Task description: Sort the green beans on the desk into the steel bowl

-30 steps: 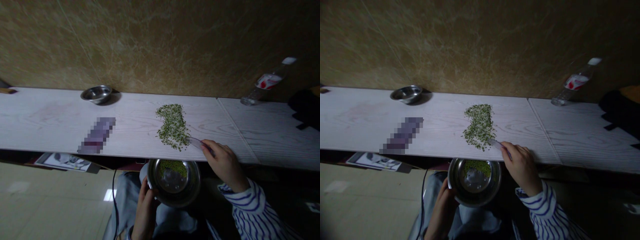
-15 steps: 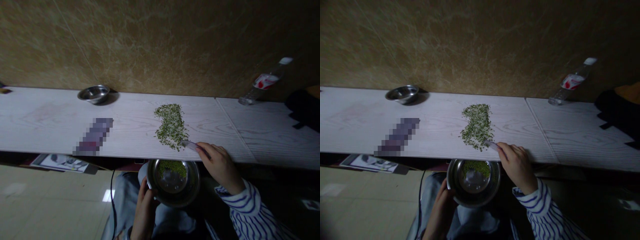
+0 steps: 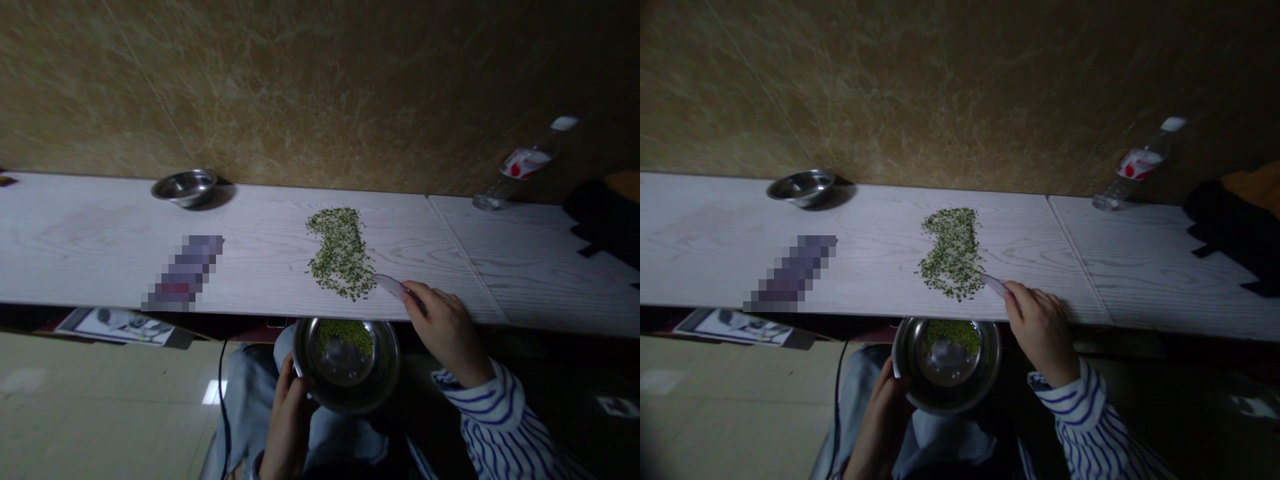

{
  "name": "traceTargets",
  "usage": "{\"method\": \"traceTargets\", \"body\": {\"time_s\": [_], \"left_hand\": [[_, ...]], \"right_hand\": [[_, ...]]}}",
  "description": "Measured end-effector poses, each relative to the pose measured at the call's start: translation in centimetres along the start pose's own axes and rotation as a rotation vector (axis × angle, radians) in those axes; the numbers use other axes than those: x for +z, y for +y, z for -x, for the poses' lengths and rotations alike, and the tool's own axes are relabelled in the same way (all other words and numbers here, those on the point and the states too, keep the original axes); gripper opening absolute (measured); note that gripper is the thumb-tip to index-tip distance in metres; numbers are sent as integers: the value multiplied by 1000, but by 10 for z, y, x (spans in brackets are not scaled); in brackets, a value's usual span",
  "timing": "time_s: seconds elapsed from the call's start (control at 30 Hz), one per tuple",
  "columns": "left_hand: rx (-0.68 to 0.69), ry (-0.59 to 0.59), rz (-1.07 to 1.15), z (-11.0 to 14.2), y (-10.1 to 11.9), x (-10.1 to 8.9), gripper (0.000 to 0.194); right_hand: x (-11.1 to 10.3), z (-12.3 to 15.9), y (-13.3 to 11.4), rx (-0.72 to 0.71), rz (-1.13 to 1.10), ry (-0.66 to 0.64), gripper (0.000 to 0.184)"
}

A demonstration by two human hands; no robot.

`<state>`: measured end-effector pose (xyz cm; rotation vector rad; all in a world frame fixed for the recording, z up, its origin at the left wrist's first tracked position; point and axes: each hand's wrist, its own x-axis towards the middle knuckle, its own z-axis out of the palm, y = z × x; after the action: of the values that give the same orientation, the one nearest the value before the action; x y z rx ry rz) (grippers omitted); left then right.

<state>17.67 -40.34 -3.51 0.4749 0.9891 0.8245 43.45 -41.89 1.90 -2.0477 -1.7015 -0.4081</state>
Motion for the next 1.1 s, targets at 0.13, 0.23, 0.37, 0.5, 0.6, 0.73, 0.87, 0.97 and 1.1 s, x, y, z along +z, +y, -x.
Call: {"method": "traceTargets", "body": {"time_s": [0.13,0.23,0.37,0.5,0.6,0.73,0.87,0.97,1.1], "left_hand": [[4,1,12,0,-1,0,59],[3,-3,19,-1,-4,0,56],[-10,15,32,0,-7,0,58],[-17,22,39,1,-6,3,59],[-16,1,37,1,-6,4,57],[-11,-23,34,0,-7,3,56],[-12,-27,25,2,-8,2,55],[-10,-39,22,2,-7,3,54],[-8,-36,18,2,-7,4,54]], "right_hand": [[-3,7,-10,-17,-25,11,22],[-6,12,-17,-23,-55,9,21],[-11,18,-25,-56,-111,-15,19],[-17,18,-21,-35,-109,15,19],[-18,16,-11,-15,-60,67,20],[-16,17,-4,-12,-37,55,21],[-13,23,-12,3,-75,2,19],[-13,26,-17,-7,-107,-12,17],[-14,25,-15,-18,-114,1,16]]}}
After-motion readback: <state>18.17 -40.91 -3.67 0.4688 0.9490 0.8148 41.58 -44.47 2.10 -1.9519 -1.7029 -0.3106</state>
